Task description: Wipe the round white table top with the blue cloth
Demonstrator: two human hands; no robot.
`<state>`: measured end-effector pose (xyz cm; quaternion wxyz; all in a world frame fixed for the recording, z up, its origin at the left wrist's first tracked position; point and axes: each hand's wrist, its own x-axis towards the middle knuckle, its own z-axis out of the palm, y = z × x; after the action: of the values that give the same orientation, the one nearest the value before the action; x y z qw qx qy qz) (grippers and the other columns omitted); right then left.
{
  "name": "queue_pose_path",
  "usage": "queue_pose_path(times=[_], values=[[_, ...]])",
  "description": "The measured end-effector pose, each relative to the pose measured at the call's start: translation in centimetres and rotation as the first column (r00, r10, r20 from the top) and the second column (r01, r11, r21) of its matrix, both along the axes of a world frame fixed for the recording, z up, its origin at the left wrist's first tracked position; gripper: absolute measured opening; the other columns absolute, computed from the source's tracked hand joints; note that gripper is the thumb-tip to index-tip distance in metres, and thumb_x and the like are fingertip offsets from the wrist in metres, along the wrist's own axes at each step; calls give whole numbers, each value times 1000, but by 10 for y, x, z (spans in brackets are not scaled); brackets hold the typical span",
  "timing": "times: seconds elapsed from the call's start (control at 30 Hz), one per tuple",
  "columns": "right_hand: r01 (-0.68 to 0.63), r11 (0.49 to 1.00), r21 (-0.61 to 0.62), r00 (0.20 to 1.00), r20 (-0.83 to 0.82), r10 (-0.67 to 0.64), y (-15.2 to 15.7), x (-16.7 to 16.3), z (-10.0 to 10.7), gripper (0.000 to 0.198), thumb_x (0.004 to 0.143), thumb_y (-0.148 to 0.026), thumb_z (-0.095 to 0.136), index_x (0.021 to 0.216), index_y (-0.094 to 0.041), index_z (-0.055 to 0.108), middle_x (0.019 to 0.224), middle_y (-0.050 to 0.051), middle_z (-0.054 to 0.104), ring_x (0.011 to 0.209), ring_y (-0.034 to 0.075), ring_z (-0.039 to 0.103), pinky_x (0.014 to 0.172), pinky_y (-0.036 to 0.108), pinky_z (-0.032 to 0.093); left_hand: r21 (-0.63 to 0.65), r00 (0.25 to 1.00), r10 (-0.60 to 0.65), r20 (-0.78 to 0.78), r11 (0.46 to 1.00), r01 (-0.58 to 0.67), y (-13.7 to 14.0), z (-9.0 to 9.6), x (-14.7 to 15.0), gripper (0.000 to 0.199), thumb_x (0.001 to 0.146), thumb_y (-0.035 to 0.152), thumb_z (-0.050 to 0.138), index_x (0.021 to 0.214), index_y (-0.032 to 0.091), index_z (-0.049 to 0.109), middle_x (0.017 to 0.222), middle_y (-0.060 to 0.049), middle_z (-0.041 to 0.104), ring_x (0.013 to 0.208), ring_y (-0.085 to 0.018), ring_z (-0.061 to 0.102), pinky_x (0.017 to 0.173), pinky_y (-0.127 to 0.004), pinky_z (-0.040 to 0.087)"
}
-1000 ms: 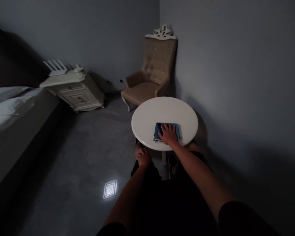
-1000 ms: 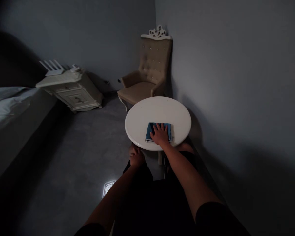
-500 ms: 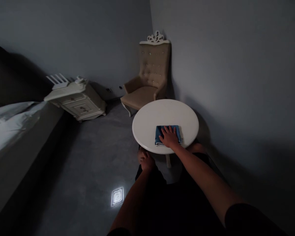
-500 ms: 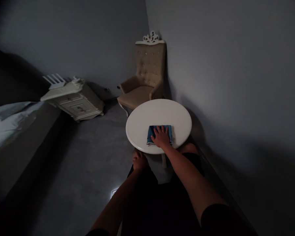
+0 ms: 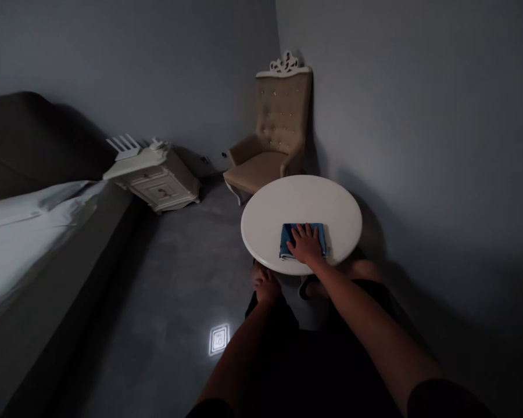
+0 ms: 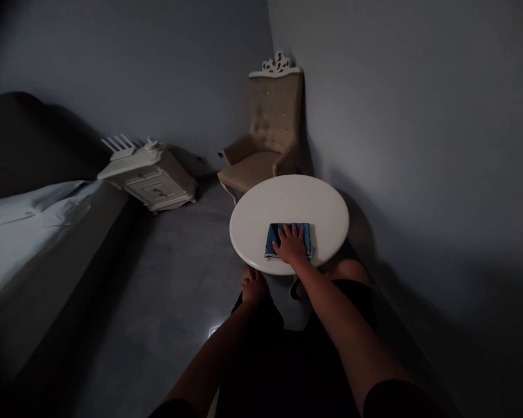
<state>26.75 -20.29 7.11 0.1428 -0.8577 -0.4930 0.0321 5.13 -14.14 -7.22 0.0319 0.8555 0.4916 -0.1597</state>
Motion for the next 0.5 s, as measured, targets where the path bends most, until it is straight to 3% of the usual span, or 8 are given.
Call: queue_pose_path(times=[0.17,0.5], values=[[-4,1000,-13,1000,-19,4,-2,3,0,76,120,-61,43,184,-20,51,197,11,33,184,45,15,148,72,0,-13,997,65,44,998,-65,-1,7,8,82,113,36,45,191,13,34,194,-34,24,160,-56,57,121,-67,53],[-18,1000,13,1000,-25,18,-1,8,-5,77,120,-61,40,183,-18,51,197,13,32,184,47,13,147,72,-4,-37,999,10,34,999,-8,-13,5,5,80,114,38,46,188,10,39,193,-35,27,158,-57,56,122,-67,50]])
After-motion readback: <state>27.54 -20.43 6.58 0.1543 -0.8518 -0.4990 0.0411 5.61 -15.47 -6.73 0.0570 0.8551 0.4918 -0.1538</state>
